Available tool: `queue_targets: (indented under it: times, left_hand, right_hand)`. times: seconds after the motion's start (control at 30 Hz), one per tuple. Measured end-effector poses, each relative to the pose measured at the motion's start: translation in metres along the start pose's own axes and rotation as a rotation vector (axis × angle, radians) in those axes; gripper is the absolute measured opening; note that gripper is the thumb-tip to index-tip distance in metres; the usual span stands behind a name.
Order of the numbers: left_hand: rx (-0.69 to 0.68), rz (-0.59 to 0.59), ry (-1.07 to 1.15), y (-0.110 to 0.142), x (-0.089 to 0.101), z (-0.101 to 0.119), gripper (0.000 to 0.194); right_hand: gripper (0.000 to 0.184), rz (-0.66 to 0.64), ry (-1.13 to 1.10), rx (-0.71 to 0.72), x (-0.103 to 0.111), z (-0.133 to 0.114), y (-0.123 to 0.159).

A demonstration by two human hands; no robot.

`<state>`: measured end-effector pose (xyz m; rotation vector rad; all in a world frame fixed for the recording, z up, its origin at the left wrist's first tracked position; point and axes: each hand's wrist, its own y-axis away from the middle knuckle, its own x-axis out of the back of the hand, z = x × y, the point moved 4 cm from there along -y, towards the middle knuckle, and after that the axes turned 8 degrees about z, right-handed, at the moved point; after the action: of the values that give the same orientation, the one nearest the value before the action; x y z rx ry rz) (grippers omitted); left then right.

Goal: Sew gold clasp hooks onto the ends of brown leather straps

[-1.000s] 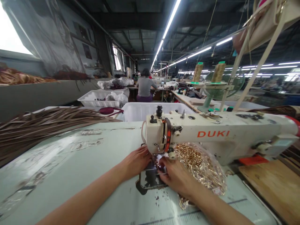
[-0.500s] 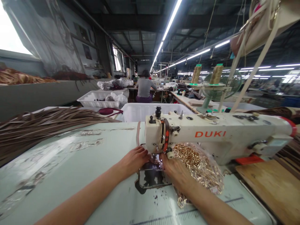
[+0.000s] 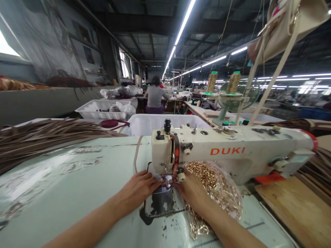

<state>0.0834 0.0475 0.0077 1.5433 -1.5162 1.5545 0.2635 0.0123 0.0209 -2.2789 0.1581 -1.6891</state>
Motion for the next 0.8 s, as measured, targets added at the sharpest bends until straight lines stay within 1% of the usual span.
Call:
queue_targets:
  times: [0.13, 0.27, 0.5, 0.8]
  left_hand:
    - [-0.032, 0.047, 0.005, -0.0004, -0.0036, 0.0036, 0.027]
    - [-0.025, 0.089, 0.017, -0.0017, -0.0026, 0.0060, 0.027]
    - [-0.015, 0.099, 0.039, -0.0049, -0.0026, 0.0016, 0.025]
    - [0.013, 0.109, 0.049, -0.0051, 0.0002, 0.0002, 0.025]
  right_hand:
    - [0.017, 0.009, -0.037, 0.017, -0.0034, 0.0002, 0.0012]
    - [0.019, 0.026, -0.066, 0.020, -0.0056, 0.0009, 0.0010]
    - [0.024, 0.052, -0.141, 0.051, -0.0067, 0.0007, 0.0004]
    - [0.028, 0.014, -0.101, 0.095, -0.0027, 0.0002, 0.0002]
